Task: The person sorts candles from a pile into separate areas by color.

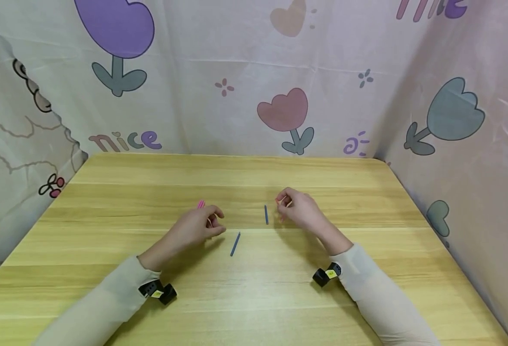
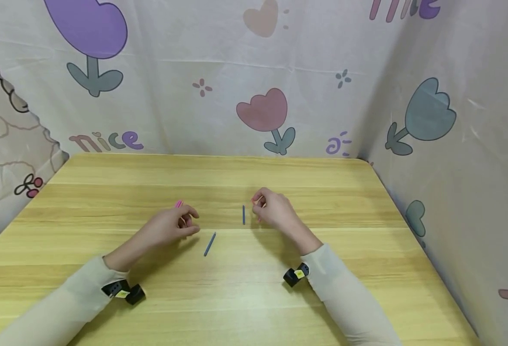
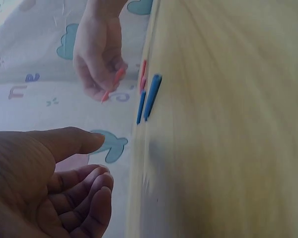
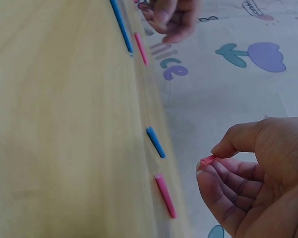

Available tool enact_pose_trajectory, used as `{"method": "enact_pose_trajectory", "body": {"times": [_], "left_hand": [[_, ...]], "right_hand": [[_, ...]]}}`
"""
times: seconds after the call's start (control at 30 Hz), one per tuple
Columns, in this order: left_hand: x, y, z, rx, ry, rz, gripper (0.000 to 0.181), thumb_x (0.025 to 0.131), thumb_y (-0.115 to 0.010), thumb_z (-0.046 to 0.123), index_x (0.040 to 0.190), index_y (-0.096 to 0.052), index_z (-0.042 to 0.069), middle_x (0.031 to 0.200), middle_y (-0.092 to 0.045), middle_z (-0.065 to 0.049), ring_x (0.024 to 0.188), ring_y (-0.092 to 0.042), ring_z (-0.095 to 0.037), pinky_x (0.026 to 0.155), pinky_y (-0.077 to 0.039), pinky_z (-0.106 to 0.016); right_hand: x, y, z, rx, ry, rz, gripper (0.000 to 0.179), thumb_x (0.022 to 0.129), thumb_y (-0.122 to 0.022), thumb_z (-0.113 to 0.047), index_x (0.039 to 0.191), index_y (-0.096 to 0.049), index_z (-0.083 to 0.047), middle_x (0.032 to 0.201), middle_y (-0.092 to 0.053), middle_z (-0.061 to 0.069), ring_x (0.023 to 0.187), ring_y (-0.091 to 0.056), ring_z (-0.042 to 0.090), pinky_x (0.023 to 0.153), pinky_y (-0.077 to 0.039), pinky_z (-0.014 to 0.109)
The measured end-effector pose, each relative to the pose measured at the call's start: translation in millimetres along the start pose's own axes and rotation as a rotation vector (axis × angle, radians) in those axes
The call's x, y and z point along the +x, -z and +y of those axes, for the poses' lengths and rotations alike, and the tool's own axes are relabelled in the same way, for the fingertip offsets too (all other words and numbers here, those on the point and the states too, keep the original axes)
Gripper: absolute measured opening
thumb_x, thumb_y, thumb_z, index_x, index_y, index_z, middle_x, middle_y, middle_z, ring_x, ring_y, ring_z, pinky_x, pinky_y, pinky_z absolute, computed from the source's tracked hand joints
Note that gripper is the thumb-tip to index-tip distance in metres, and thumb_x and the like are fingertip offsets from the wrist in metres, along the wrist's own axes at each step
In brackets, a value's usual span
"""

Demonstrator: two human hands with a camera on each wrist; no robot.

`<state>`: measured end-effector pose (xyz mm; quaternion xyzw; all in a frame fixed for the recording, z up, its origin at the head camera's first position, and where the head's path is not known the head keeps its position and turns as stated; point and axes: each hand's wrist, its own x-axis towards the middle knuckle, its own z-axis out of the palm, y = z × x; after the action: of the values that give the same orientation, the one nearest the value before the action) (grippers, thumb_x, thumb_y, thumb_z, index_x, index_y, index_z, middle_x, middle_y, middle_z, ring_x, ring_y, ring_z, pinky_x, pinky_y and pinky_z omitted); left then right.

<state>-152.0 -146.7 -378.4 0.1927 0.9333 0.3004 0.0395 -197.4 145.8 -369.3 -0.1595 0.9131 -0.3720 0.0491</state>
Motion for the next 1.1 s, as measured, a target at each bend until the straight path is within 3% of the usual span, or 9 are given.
{"method": "enact_pose_trajectory", "body": {"times": [0.3, 0.43, 0.67, 1.1], "left_hand": [[-3.5, -10.4, 11.2, -0.028, -0.016, -0.067, 0.027, 0.088, -0.074, 0.021, 0.107, -0.064, 0.004, 0.076, -0.059, 0.008, 0.062, -0.052, -0.007, 0.06, -0.045, -0.027], [-4.1, -14.6, 13.5, -0.025, -0.016, -0.073, 0.027, 0.087, -0.075, 0.02, 0.106, -0.064, 0.005, 0.077, -0.058, 0.008, 0.063, -0.052, -0.007, 0.058, -0.044, -0.026], [-5.8, -20.7, 18.0, -0.009, 0.009, -0.084, 0.027, 0.085, -0.076, 0.02, 0.105, -0.064, 0.007, 0.076, -0.057, 0.008, 0.064, -0.05, -0.008, 0.059, -0.043, -0.026], [-3.1, -28.9, 23.3, 0.047, 0.037, -0.11, 0.027, 0.083, -0.079, 0.023, 0.102, -0.064, 0.01, 0.075, -0.055, 0.009, 0.061, -0.049, -0.008, 0.058, -0.042, -0.026]], "right_hand": [[1.6, 12.9, 8.1, -0.027, -0.033, 0.014, 0.022, 0.09, -0.061, -0.013, 0.111, -0.062, -0.006, 0.088, -0.066, 0.004, 0.069, -0.065, 0.018, 0.053, -0.039, 0.028], [4.0, 19.0, 14.8, -0.042, -0.052, 0.047, 0.02, 0.089, -0.062, -0.012, 0.108, -0.063, -0.008, 0.087, -0.064, 0.004, 0.067, -0.061, 0.015, 0.057, -0.043, 0.029], [5.6, 28.7, 28.3, -0.044, -0.086, 0.035, 0.02, 0.09, -0.062, -0.013, 0.109, -0.063, -0.007, 0.087, -0.064, 0.006, 0.064, -0.056, 0.016, 0.056, -0.043, 0.029], [1.0, 46.3, 50.8, -0.048, -0.158, 0.042, 0.021, 0.092, -0.064, -0.014, 0.108, -0.06, -0.002, 0.088, -0.064, 0.011, 0.068, -0.059, 0.02, 0.061, -0.043, 0.031]]}}
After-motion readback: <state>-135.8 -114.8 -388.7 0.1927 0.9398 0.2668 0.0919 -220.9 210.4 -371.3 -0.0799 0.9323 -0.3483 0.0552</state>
